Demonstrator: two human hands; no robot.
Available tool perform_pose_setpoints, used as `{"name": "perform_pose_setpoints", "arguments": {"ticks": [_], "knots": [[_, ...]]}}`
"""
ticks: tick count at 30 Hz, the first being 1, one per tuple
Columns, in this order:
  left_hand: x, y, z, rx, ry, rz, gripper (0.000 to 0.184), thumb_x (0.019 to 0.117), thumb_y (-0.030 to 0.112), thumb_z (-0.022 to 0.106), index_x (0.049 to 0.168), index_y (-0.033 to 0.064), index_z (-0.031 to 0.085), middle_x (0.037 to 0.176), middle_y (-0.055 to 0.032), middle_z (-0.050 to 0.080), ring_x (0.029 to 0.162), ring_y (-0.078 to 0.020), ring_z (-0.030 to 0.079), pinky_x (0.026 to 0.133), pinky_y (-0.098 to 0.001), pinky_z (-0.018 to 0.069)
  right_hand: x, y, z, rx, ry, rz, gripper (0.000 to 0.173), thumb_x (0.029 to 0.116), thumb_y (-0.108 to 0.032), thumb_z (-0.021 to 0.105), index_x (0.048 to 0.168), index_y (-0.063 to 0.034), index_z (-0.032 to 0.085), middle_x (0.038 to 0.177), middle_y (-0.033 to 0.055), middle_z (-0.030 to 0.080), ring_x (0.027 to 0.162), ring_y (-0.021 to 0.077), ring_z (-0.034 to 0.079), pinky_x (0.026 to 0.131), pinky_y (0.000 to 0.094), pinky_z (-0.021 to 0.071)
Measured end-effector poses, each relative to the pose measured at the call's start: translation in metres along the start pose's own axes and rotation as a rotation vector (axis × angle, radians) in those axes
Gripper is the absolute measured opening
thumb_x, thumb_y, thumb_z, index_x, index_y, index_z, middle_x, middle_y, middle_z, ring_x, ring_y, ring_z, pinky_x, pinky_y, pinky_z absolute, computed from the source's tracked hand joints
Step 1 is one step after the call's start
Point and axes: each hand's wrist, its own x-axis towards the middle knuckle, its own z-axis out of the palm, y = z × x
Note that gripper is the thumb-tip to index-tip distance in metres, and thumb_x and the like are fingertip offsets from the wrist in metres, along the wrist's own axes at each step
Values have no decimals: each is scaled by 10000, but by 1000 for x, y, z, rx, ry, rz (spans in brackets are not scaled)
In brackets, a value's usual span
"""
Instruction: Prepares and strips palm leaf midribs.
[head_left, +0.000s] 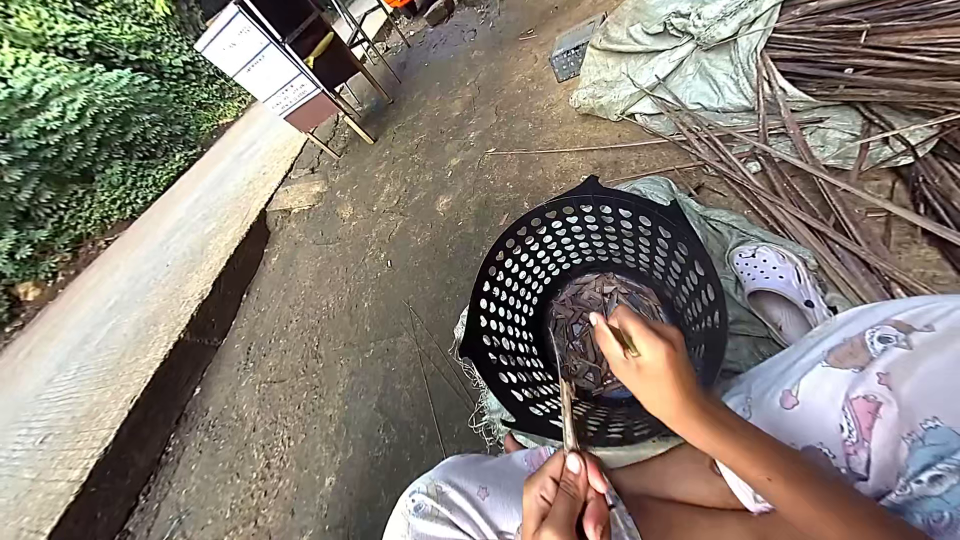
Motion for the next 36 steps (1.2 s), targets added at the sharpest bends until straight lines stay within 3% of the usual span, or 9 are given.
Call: {"name": "perform_pose_setpoints", "arguments": {"ticks": [2,4,6,8,12,22,27,32,36], "knots": [[2,1,-1,17,11,28,395,1061,18,219,949,131,581,559,185,541,453,131,456,450,-50,363,-5,4,-14,271,-223,45,343,964,-282,579,816,27,578,583,74,499,495,109,467,469,230,372],[4,5,1,49,1,47,285,1065,23,203,1073,144,461,595,188,546,470,145,450,462,-36,358,-9,5,-27,520,-515,34,650,987,-587,449,988,41,613,705,96,585,612,122,548,554,273,442],[4,9,5,23,16,52,258,1078,55,182,1067,153,421,590,173,560,459,139,465,452,-30,365,-8,6,-31,743,-718,36,709,1028,-591,345,1008,69,603,738,75,543,666,57,483,619,204,392],[4,9,5,-9,15,60,307,1083,74,181,1001,148,468,595,156,581,461,128,492,455,-32,385,-7,9,-29,847,-774,-34,563,1070,-402,370,918,77,625,702,87,557,650,42,492,620,174,391],[3,6,4,-9,6,126,364,1071,40,259,915,167,563,600,168,568,488,128,490,479,-46,390,-6,11,-22,830,-747,-173,478,1021,-355,487,800,38,646,609,98,560,555,93,517,514,224,391],[2,6,3,14,-20,207,339,1058,17,333,895,179,582,577,195,513,493,137,456,477,-51,354,-7,8,-24,750,-629,-218,457,1024,-366,514,796,14,628,613,85,548,559,66,508,511,172,376],[-1,0,10,22,-46,228,286,1043,8,384,950,188,586,613,216,537,522,152,461,494,-51,354,-7,1,-29,703,-550,-254,456,1011,-379,546,759,-3,606,616,86,551,581,68,532,528,159,387],[-1,2,12,-14,-48,232,310,1049,11,387,915,192,600,610,208,546,516,148,470,489,-48,356,-7,2,-29,667,-497,-258,476,1014,-388,543,739,-2,587,602,86,527,572,72,520,525,159,382],[0,3,12,2,-32,232,321,1052,11,370,902,192,588,593,206,532,510,147,469,490,-47,357,-11,0,-23,517,-335,-265,501,1024,-442,528,729,-36,545,613,77,499,578,102,509,527,175,384]]}}
